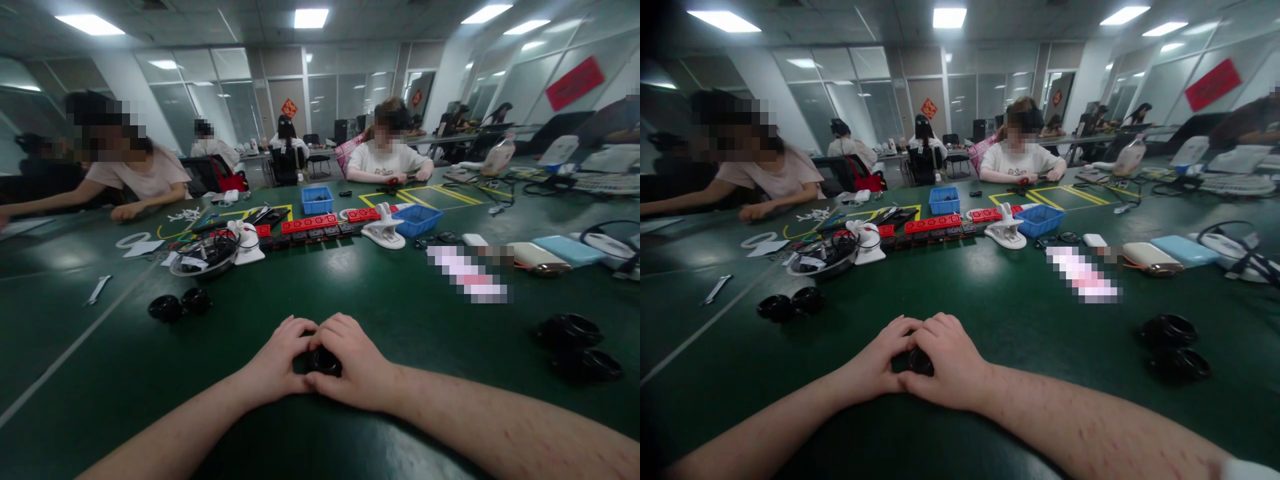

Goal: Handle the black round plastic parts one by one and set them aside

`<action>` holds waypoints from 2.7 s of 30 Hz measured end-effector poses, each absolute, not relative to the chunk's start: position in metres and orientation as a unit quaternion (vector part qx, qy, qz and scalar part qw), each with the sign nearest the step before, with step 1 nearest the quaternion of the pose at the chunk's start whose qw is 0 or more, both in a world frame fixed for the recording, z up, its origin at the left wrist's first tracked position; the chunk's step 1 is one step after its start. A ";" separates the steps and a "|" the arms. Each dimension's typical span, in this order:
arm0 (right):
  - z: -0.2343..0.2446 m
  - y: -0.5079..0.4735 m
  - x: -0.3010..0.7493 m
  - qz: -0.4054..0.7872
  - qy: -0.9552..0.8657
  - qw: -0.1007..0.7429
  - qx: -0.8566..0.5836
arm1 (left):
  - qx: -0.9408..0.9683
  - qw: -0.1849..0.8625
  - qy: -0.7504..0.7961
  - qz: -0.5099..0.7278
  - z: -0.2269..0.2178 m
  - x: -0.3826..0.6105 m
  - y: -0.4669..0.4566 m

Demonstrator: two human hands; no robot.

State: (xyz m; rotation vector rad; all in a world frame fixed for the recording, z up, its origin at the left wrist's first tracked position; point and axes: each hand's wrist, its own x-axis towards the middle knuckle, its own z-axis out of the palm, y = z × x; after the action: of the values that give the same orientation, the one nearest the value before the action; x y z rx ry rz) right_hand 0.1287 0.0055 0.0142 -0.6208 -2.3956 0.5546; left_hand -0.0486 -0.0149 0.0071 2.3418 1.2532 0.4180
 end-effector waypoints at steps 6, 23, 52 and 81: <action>0.015 0.001 0.129 0.224 -0.917 0.306 -0.121 | 0.857 0.213 0.445 0.149 0.009 -0.046 -0.018; 0.014 0.002 0.131 0.161 -0.898 0.302 -0.278 | 0.857 0.230 0.435 0.157 0.008 -0.050 -0.016; 0.015 0.004 0.133 0.201 -0.889 0.348 -0.221 | 0.849 0.228 0.448 0.164 0.006 -0.050 -0.017; 0.015 0.000 0.131 0.155 -0.895 0.346 -0.233 | 0.829 0.175 0.499 0.181 0.009 -0.040 -0.030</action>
State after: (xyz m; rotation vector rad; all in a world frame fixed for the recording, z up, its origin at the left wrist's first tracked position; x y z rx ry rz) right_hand 0.1312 0.0003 0.0145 -0.6044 -2.3236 0.4030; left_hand -0.0401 -0.0296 0.0091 2.3497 1.4123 0.5132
